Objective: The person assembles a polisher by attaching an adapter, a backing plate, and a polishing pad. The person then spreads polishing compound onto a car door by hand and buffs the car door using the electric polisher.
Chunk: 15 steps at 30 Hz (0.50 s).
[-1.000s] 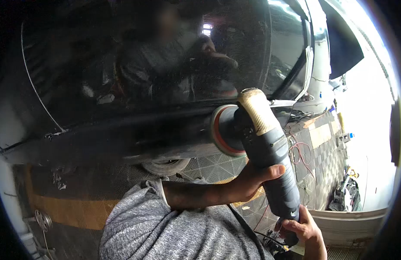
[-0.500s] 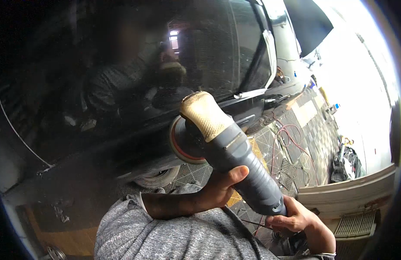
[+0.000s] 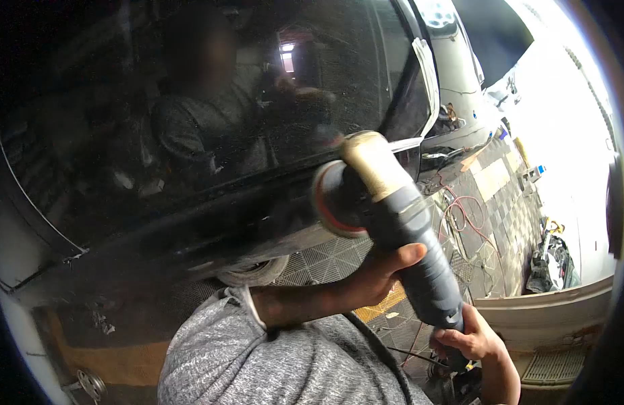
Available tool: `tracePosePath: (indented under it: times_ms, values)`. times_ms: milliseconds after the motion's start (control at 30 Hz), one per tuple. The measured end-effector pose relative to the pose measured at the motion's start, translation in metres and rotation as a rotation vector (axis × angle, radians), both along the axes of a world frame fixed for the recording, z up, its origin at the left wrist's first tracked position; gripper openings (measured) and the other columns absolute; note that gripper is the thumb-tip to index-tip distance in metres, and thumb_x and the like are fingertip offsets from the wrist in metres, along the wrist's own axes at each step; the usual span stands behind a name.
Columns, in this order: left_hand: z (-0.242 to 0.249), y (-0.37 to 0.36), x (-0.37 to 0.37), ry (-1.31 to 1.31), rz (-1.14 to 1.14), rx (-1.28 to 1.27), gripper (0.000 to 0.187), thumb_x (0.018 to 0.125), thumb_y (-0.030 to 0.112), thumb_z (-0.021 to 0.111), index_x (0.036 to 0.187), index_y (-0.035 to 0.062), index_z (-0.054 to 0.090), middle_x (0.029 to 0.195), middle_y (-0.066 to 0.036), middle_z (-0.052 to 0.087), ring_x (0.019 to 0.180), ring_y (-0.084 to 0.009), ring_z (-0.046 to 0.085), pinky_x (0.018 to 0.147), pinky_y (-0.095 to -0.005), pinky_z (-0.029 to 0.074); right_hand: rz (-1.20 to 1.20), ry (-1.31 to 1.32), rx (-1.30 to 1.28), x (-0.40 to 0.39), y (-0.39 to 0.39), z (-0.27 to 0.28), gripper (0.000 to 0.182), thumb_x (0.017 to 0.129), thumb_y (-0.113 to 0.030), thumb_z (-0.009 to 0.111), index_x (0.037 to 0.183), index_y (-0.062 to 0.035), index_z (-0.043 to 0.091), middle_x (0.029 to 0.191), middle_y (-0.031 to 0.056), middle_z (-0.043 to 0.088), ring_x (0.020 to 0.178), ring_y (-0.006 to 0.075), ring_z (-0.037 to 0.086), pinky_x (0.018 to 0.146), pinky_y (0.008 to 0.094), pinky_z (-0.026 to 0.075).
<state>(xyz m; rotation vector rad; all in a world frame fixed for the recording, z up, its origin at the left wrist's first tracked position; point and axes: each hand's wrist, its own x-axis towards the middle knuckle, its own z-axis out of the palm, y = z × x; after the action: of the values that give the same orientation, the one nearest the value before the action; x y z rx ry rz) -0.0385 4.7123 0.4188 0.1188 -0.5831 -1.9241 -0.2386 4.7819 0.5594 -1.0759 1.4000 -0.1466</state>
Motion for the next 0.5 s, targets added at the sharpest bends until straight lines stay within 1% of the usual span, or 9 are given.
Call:
tracePosePath:
  times_ms: [67,100,167,200,233,300,367,433,500]
  values:
    - [-0.008,0.018,0.015,-0.047,0.039,0.028,0.056,0.089,0.039,0.070,0.126,0.0048,0.047,0.114,-0.009,0.059,0.112,-0.0212,0.061,0.101,-0.0417,0.049,0.119,0.075,0.033,0.005,-0.001,-0.002,0.054,0.085,-0.021,0.077,0.125,0.0019,0.049,0.080,0.0065,0.064,0.064,0.0118,0.062,0.057,0.0279,0.049]
    - [-0.014,0.027,0.019,-0.043,0.072,0.020,0.062,0.086,0.040,0.072,0.129,0.0049,0.045,0.117,-0.011,0.057,0.115,-0.0235,0.058,0.102,-0.0445,0.048,0.204,0.042,0.018,0.001,-0.001,-0.012,0.060,0.084,-0.024,0.077,0.130,0.0011,0.048,0.083,0.0088,0.066,0.063,0.0160,0.064,0.059,0.0321,0.051]
    - [-0.021,0.040,0.030,-0.048,0.127,-0.010,0.070,0.083,0.041,0.074,0.134,0.0051,0.041,0.122,-0.014,0.054,0.121,-0.0268,0.055,0.103,-0.0487,0.048,0.422,-0.017,-0.292,0.003,-0.003,-0.040,0.069,0.082,-0.028,0.076,0.136,0.0016,0.045,0.083,0.0131,0.068,0.063,0.0247,0.066,0.064,0.0370,0.053]
    - [-0.023,0.043,0.037,-0.056,0.150,-0.033,0.072,0.082,0.040,0.074,0.135,0.0052,0.040,0.123,-0.015,0.053,0.122,-0.0277,0.053,0.104,-0.0500,0.047,0.503,0.050,-0.321,0.009,-0.007,-0.041,0.075,0.081,-0.029,0.075,0.141,0.0025,0.042,0.082,0.0190,0.069,0.068,0.0333,0.068,0.071,0.0412,0.054]
    - [-0.024,0.044,0.039,-0.054,0.158,-0.067,0.072,0.082,0.039,0.075,0.135,0.0053,0.040,0.123,-0.015,0.052,0.124,-0.0283,0.052,0.104,-0.0507,0.047,0.543,0.100,-0.273,0.012,-0.010,-0.042,0.078,0.080,-0.027,0.074,0.144,0.0020,0.039,0.080,0.0224,0.068,0.075,0.0357,0.070,0.075,0.0428,0.055]
    - [-0.033,0.040,0.036,-0.082,0.147,-0.074,0.071,0.082,0.038,0.074,0.135,0.0053,0.040,0.122,-0.015,0.052,0.123,-0.0286,0.053,0.104,-0.0494,0.047,0.449,0.129,-0.288,0.009,-0.009,-0.061,0.067,0.076,-0.022,0.076,0.131,0.0054,0.050,0.098,0.0180,0.072,0.088,0.0256,0.071,0.083,0.0378,0.055]
    - [-0.046,0.032,0.028,-0.215,0.139,-0.135,0.072,0.081,0.038,0.074,0.135,0.0048,0.040,0.122,-0.015,0.052,0.123,-0.0275,0.053,0.102,-0.0474,0.048,0.428,0.141,-0.398,-0.007,-0.003,-0.094,0.064,0.075,-0.024,0.075,0.128,0.0041,0.054,0.091,0.0201,0.071,0.082,0.0299,0.071,0.081,0.0397,0.055]
    - [-0.048,0.019,0.013,-0.247,0.114,-0.143,0.065,0.080,0.036,0.077,0.128,0.0023,0.048,0.116,-0.014,0.059,0.113,-0.0237,0.059,0.099,-0.0418,0.050,0.422,0.148,-0.506,-0.026,0.001,-0.130,0.061,0.075,-0.025,0.074,0.126,0.0027,0.057,0.085,0.0221,0.070,0.077,0.0341,0.072,0.078,0.0415,0.056]
    - [-0.075,0.001,-0.012,-0.290,0.122,-0.112,0.060,0.080,0.033,0.078,0.124,0.0013,0.053,0.114,-0.012,0.062,0.106,-0.0222,0.063,0.097,-0.0401,0.051,0.264,0.230,-0.397,-0.041,0.004,-0.158,0.046,0.072,-0.024,0.075,0.106,0.0048,0.066,0.083,0.0203,0.071,0.076,0.0323,0.072,0.078,0.0407,0.056]
